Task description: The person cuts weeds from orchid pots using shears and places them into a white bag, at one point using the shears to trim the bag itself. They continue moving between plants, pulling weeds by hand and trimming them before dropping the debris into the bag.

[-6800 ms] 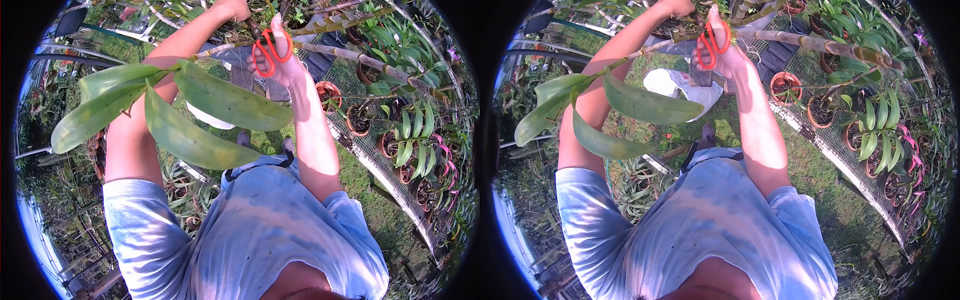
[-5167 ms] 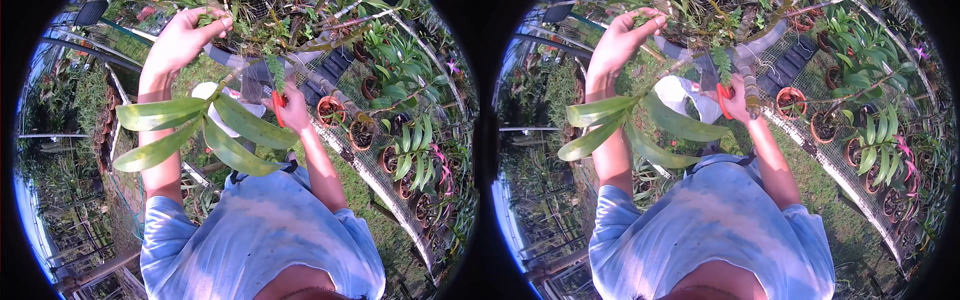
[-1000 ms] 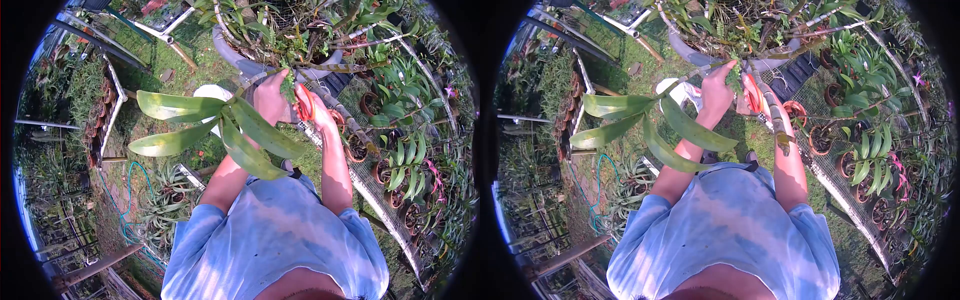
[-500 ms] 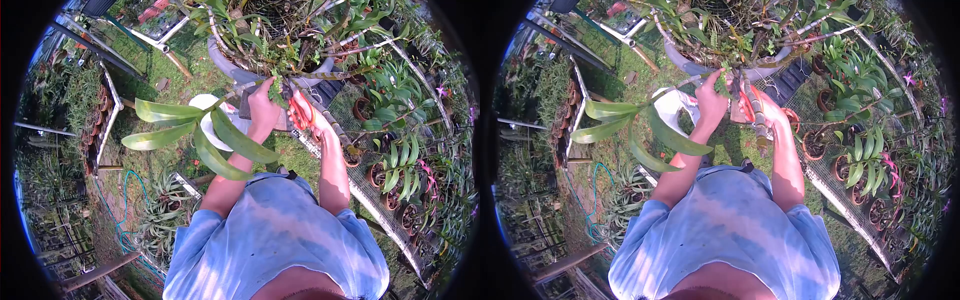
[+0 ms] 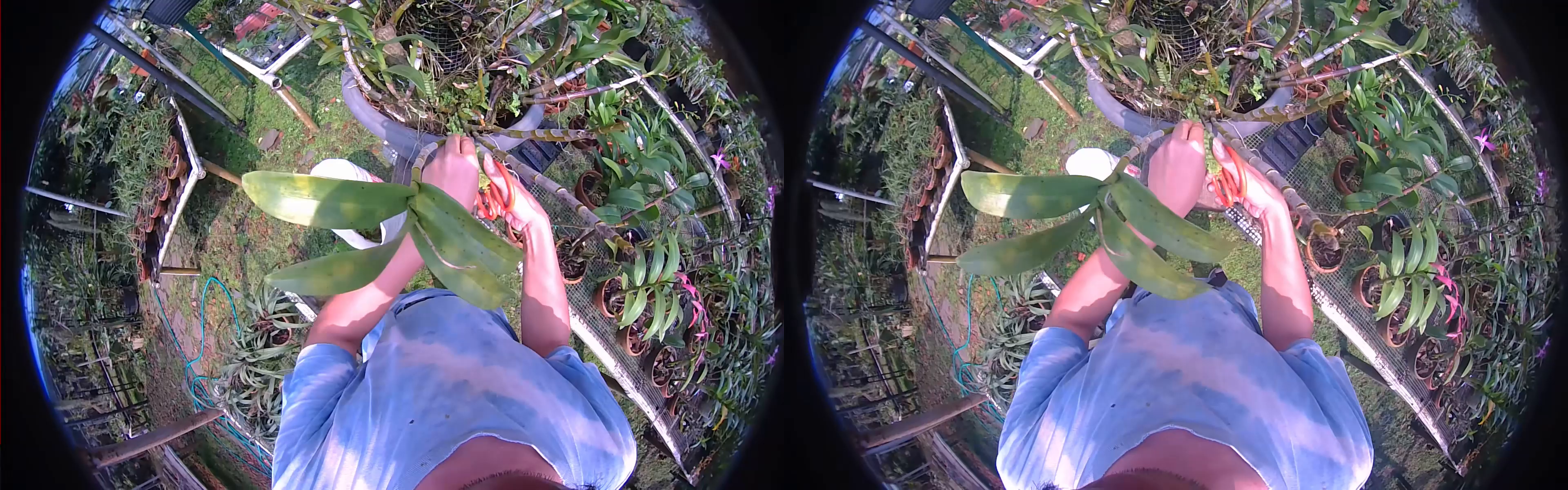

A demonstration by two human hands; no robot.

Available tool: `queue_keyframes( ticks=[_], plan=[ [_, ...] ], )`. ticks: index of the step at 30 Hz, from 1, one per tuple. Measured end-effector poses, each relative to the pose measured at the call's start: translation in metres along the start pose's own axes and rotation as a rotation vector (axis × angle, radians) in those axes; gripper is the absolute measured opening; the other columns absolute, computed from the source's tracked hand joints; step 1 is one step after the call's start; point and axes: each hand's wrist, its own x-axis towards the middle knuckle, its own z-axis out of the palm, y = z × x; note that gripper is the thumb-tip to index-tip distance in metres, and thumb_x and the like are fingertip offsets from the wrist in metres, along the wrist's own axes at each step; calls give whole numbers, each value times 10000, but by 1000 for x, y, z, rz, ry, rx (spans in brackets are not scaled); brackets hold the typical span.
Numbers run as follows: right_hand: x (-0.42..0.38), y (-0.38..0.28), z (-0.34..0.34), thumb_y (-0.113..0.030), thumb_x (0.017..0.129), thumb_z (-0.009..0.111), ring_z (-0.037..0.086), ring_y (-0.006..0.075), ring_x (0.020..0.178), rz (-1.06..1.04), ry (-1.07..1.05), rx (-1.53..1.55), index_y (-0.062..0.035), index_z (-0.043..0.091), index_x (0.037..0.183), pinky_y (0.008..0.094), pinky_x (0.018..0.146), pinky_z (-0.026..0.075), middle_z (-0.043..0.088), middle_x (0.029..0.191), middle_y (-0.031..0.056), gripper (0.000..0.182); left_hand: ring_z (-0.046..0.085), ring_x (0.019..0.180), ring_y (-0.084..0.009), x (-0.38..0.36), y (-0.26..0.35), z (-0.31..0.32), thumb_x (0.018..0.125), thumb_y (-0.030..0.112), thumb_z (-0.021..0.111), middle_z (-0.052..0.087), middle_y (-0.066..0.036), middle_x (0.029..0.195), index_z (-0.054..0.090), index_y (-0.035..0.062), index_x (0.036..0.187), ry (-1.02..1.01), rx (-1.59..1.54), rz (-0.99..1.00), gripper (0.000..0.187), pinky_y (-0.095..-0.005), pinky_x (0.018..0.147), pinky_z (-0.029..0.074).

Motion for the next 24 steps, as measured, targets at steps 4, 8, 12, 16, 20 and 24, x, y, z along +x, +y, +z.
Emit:
queue_keyframes(
  ticks=[4,8,12,16,20,24],
  plan=[
    [7,2,1,-636,915,651,662,125,750,-39,-49,-38,-62,562,1283,275,607,552,650,874,38,687,686,871,-323,19,-3,-7,829,81,628,653,-227,1024,665,-43,938,-92,218,142,169,-389,750,604],
    [18,13,-2,-653,965,555,645,135,776,-53,-83,-305,-74,617,1087,289,654,525,645,885,41,595,689,866,-399,57,-33,-23,803,34,595,668,-260,948,650,-63,907,-198,178,211,153,-462,773,586],
    [-11,5,19,-599,990,556,675,181,849,-71,-97,-118,-70,597,1132,319,727,558,664,952,67,550,695,952,-439,85,-55,-30,771,-4,567,695,-311,941,672,-51,1028,-301,-89,-13,281,-476,862,556],
    [-14,13,24,-633,958,576,652,153,798,-83,-78,29,-76,614,1053,310,715,569,646,895,39,567,717,933,-402,80,-58,-25,799,-7,553,719,-266,941,738,-50,939,-392,-25,-3,236,-447,853,584],
    [-13,18,23,-705,907,601,647,146,794,-73,-75,12,-82,627,1034,326,717,587,634,881,34,637,706,1001,-407,81,-43,-28,787,76,648,708,-295,996,749,-30,961,-455,84,-56,227,-467,914,566],
    [-18,19,25,-718,892,611,654,152,798,-73,-84,29,-80,625,1055,324,714,587,632,875,38,659,715,971,-416,84,-35,-14,790,62,628,711,-291,984,748,-38,957,-351,131,-95,228,-470,872,585]
  ],
)
